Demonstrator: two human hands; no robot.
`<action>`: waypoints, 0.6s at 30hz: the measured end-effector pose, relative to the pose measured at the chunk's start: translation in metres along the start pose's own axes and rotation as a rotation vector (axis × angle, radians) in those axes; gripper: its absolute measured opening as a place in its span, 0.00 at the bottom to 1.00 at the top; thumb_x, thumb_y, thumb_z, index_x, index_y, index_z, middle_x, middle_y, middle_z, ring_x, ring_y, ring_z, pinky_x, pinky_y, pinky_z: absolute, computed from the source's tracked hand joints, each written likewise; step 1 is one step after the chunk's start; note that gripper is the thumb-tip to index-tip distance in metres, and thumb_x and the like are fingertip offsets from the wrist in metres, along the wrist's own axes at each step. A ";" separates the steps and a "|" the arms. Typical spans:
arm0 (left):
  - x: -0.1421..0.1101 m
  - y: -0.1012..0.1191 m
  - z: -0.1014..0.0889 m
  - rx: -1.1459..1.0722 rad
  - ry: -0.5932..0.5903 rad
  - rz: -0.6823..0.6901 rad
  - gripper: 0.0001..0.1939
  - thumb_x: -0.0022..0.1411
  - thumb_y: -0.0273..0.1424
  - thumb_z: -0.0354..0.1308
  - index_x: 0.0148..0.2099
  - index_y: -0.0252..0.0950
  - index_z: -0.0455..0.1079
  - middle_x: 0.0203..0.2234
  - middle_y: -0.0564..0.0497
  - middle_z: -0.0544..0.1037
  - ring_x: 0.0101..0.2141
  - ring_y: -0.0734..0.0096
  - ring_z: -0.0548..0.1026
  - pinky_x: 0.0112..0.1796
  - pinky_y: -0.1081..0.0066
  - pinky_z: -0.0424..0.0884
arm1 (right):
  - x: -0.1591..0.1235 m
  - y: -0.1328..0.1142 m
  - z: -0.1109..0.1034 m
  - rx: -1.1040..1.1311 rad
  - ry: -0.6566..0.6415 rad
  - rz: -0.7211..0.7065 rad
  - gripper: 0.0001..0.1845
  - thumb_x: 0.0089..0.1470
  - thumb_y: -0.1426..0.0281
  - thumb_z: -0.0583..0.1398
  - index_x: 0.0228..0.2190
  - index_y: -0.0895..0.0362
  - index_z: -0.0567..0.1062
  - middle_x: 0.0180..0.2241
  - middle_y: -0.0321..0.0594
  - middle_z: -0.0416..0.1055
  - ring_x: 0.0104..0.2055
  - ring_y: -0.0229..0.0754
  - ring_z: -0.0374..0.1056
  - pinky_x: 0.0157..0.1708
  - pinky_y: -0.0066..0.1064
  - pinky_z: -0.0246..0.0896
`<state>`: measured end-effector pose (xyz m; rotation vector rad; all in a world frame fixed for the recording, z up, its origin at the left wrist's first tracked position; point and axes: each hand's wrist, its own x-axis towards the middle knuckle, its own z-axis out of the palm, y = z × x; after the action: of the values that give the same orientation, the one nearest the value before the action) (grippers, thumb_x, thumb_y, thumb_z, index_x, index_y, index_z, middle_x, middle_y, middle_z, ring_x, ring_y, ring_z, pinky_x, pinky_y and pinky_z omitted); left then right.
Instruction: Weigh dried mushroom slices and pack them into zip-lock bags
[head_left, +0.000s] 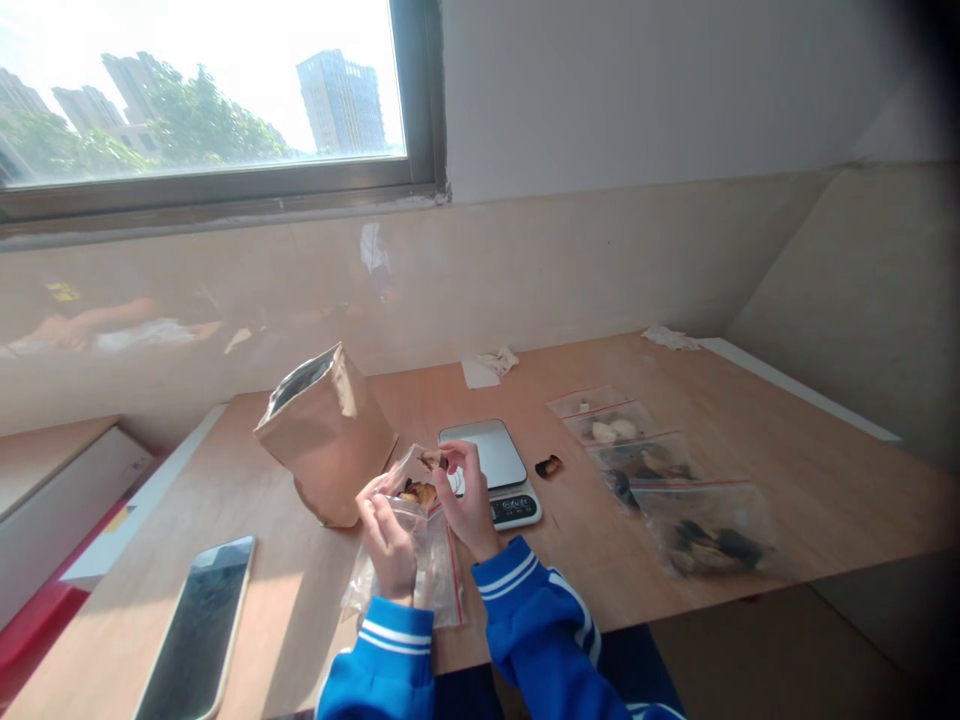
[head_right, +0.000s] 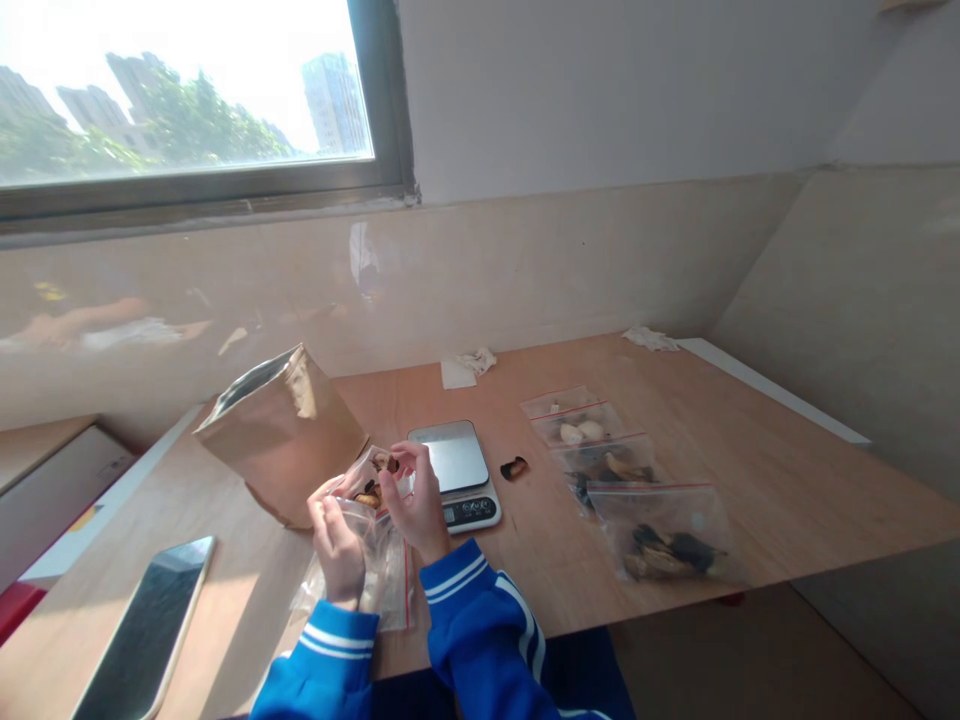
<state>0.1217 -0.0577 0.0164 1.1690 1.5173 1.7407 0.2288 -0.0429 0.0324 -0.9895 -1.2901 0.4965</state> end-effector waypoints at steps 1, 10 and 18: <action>0.000 0.000 0.000 0.002 0.004 0.004 0.21 0.66 0.46 0.42 0.48 0.37 0.65 0.42 0.45 0.75 0.43 0.62 0.74 0.44 0.63 0.70 | -0.001 0.001 0.000 -0.042 -0.007 -0.020 0.12 0.58 0.64 0.55 0.43 0.54 0.67 0.37 0.40 0.69 0.37 0.41 0.65 0.39 0.34 0.62; 0.001 -0.002 -0.001 0.041 0.000 0.033 0.20 0.67 0.44 0.41 0.47 0.36 0.66 0.40 0.44 0.76 0.41 0.61 0.75 0.42 0.63 0.70 | 0.003 0.000 -0.001 -0.431 -0.167 -0.117 0.15 0.59 0.63 0.58 0.47 0.49 0.73 0.35 0.38 0.74 0.40 0.45 0.65 0.43 0.38 0.51; 0.002 -0.001 -0.001 0.044 0.008 0.033 0.19 0.67 0.43 0.41 0.46 0.38 0.66 0.39 0.46 0.76 0.42 0.62 0.75 0.45 0.62 0.69 | -0.001 0.006 -0.003 -0.382 -0.065 -0.100 0.13 0.62 0.65 0.52 0.47 0.53 0.70 0.33 0.38 0.71 0.38 0.43 0.65 0.45 0.38 0.51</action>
<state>0.1196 -0.0568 0.0157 1.2165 1.5565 1.7436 0.2328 -0.0418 0.0275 -1.2238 -1.5193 0.2083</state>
